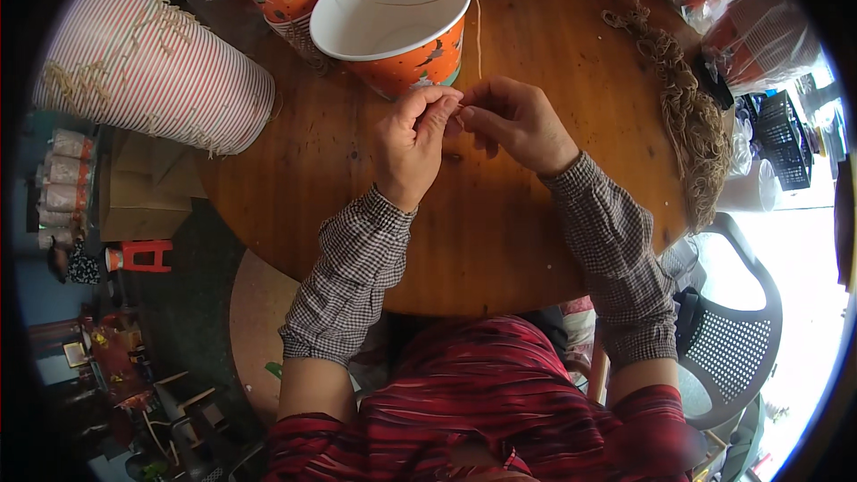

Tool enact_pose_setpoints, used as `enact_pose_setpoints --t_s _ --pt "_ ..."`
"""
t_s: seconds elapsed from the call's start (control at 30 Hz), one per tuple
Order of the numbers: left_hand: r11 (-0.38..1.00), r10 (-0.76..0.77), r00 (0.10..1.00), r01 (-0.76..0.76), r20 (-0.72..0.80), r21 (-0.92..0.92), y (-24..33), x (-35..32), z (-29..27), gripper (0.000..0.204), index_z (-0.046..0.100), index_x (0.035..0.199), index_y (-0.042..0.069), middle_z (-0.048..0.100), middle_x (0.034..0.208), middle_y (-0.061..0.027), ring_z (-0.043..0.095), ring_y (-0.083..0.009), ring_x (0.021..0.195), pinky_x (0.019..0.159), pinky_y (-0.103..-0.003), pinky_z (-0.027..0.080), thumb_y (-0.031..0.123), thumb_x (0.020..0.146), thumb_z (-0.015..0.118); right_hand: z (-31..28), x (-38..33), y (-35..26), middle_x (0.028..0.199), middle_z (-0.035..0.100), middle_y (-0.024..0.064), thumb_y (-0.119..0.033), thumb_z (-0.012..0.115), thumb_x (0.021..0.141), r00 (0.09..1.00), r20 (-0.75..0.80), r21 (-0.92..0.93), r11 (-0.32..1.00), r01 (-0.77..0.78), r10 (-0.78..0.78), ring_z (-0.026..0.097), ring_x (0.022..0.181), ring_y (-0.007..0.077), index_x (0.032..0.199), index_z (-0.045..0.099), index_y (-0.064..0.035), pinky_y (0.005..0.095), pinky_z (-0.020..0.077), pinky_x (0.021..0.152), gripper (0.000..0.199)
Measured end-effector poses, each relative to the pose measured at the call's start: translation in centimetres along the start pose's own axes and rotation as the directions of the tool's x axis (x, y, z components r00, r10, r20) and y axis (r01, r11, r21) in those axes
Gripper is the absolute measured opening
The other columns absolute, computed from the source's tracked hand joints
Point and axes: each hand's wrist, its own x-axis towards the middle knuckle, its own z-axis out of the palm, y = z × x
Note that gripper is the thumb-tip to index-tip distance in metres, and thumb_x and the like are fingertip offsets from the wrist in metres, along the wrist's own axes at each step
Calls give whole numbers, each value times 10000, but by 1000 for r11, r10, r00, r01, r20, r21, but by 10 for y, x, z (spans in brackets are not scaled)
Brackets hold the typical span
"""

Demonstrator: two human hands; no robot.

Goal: Attaching string handles to small paper buckets by threading them through holes.

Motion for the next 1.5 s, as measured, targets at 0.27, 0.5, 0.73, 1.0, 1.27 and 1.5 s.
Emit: enact_pose_setpoints --t_s 0.27,0.5,0.73,1.0,1.27,1.5 --pt "884 -435 900 435 37 -174 9 -1 -3 432 593 828 41 532 677 12 437 -50 555 493 -204 347 373 1015 391 -3 -3 -7 679 560 -32 -158 616 911 999 -3 -76 996 -51 51 516 565 34 914 616 -29 188 428 481 129" --pt "973 -227 968 229 107 -10 -3 -1 -5 334 593 780 4 540 640 -14 483 -79 580 509 -248 382 276 967 545 1 -3 -8 662 585 -16 -131 630 869 999 31 -130 991 -5 10 514 600 38 886 637 -3 221 448 530 130" --pt "989 -121 990 114 79 92 0 -4 0 208 580 837 -2 533 643 -57 502 -116 588 545 -266 415 170 951 554 -4 0 3 777 579 -43 -95 648 875 999 -15 -230 972 40 -45 495 705 13 927 622 6 187 433 619 116" --pt "997 -28 996 22 83 76 -11 -3 0 131 561 863 3 532 721 -47 500 -130 635 591 -263 424 116 922 590 -5 1 5 770 570 -48 -94 653 865 998 -29 -243 969 45 -54 489 692 12 919 622 1 188 431 611 113" --pt "994 -15 996 5 88 109 -12 -3 3 71 541 878 7 535 757 -60 517 -136 675 627 -269 436 51 907 589 -6 0 1 738 566 -47 -88 658 849 995 -32 -282 956 77 -90 483 670 15 897 626 0 194 428 596 105" --pt "990 39 994 -52 104 127 -15 -3 3 47 527 909 8 541 786 -56 529 -128 670 622 -256 452 7 903 574 -7 1 6 727 565 -47 -96 651 849 993 -34 -276 956 101 -114 479 659 16 896 629 4 195 422 583 112"
